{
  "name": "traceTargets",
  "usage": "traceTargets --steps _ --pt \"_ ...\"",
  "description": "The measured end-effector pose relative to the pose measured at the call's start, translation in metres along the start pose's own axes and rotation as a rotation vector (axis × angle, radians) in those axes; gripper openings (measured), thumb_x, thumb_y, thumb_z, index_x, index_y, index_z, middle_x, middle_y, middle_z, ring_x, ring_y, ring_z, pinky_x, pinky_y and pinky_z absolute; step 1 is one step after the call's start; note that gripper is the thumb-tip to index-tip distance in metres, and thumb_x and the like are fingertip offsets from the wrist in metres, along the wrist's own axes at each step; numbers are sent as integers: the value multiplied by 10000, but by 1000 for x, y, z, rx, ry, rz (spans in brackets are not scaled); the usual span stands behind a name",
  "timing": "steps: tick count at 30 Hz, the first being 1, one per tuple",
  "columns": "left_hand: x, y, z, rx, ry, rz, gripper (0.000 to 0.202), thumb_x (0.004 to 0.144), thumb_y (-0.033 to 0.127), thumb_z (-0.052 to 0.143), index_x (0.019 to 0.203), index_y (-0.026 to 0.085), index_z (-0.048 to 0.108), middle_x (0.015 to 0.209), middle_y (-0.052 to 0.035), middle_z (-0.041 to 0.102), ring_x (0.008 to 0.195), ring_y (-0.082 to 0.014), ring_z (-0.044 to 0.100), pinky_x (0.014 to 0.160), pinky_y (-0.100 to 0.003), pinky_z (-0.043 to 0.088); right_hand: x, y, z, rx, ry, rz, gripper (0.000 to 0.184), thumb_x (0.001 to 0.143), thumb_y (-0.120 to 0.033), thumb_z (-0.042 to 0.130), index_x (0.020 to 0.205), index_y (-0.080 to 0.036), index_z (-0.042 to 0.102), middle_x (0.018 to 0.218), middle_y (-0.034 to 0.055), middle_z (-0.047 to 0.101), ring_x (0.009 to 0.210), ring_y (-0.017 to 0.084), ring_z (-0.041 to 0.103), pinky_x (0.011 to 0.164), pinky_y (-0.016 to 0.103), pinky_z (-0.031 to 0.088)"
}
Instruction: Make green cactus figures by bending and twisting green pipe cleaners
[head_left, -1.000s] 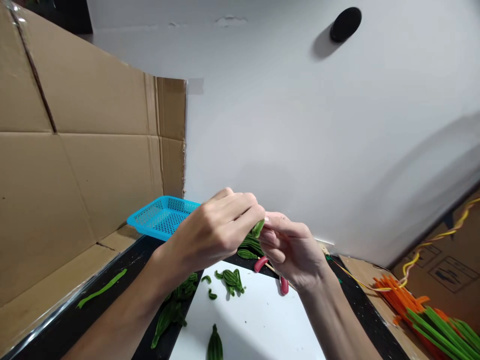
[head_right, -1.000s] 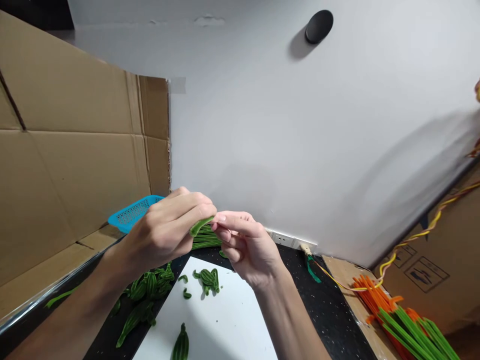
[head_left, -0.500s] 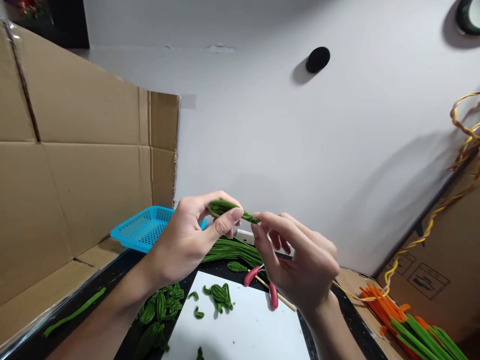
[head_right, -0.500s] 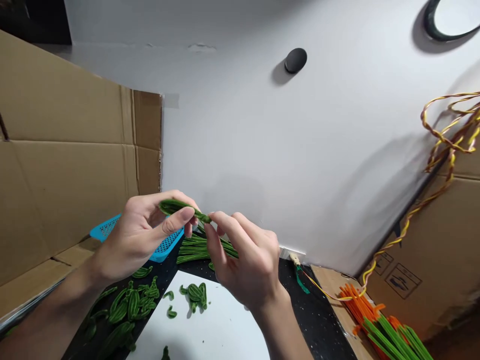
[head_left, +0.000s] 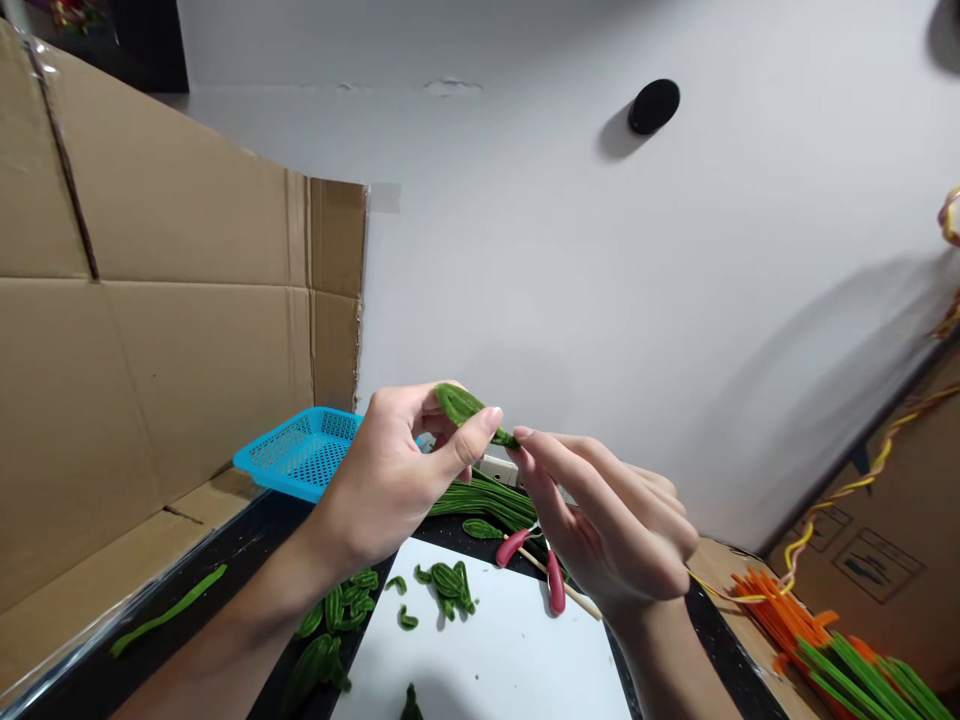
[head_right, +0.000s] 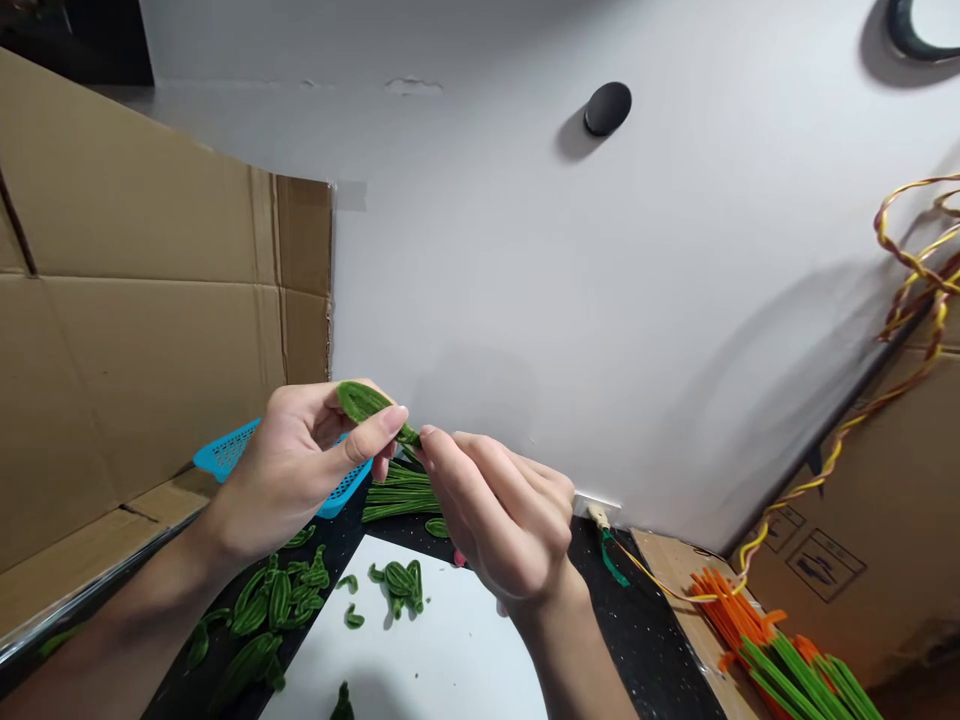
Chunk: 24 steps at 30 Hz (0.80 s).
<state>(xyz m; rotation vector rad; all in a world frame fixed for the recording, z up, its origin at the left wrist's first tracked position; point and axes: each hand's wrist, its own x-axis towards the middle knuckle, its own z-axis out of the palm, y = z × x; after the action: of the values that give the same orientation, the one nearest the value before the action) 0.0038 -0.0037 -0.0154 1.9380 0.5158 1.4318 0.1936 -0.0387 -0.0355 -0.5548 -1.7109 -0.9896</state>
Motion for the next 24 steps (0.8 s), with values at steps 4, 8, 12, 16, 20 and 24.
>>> traceTargets --steps 4,8,12,16,20,24 --pt "-2 -1 0 -63 -82 -26 356 1029 430 671 780 175 665 699 3 617 656 -132 594 649 -274 485 1 1 -1 -14 36 -28 315 870 62 708 1095 -152 761 727 41 734 586 142 659 505 267 483" --pt "-1 -2 -2 -94 -148 -45 348 1041 426 649 798 177 663 721 2 610 678 -138 584 664 -283 487 -1 4 0 -9 12 -23 395 863 92 655 1140 -170 757 759 39 735 596 136 643 507 262 478" --pt "-1 -2 1 -59 -153 -36 279 1040 342 650 813 180 644 718 19 587 680 -128 566 661 -270 472 -1 3 1 -3 -17 -15 321 873 76 648 1066 -161 747 769 53 739 599 132 638 508 253 477" --pt "-5 0 10 -5 -101 52 253 1045 258 621 804 185 598 714 35 554 671 -110 532 650 -251 460 0 0 3 -10 6 35 333 870 81 611 1008 -201 723 738 22 713 568 123 599 512 250 462" --pt "-8 -4 18 80 -16 190 211 1049 191 585 839 184 601 763 26 562 693 -107 523 648 -249 465 0 -4 0 69 -12 167 287 896 53 609 957 -205 718 720 7 657 560 110 520 518 254 431" --pt "-6 -16 21 339 76 505 158 997 57 584 888 170 600 806 6 583 713 -110 517 654 -261 464 6 -12 -4 240 -68 366 229 936 7 627 858 -187 720 676 -13 546 554 98 389 493 267 341"
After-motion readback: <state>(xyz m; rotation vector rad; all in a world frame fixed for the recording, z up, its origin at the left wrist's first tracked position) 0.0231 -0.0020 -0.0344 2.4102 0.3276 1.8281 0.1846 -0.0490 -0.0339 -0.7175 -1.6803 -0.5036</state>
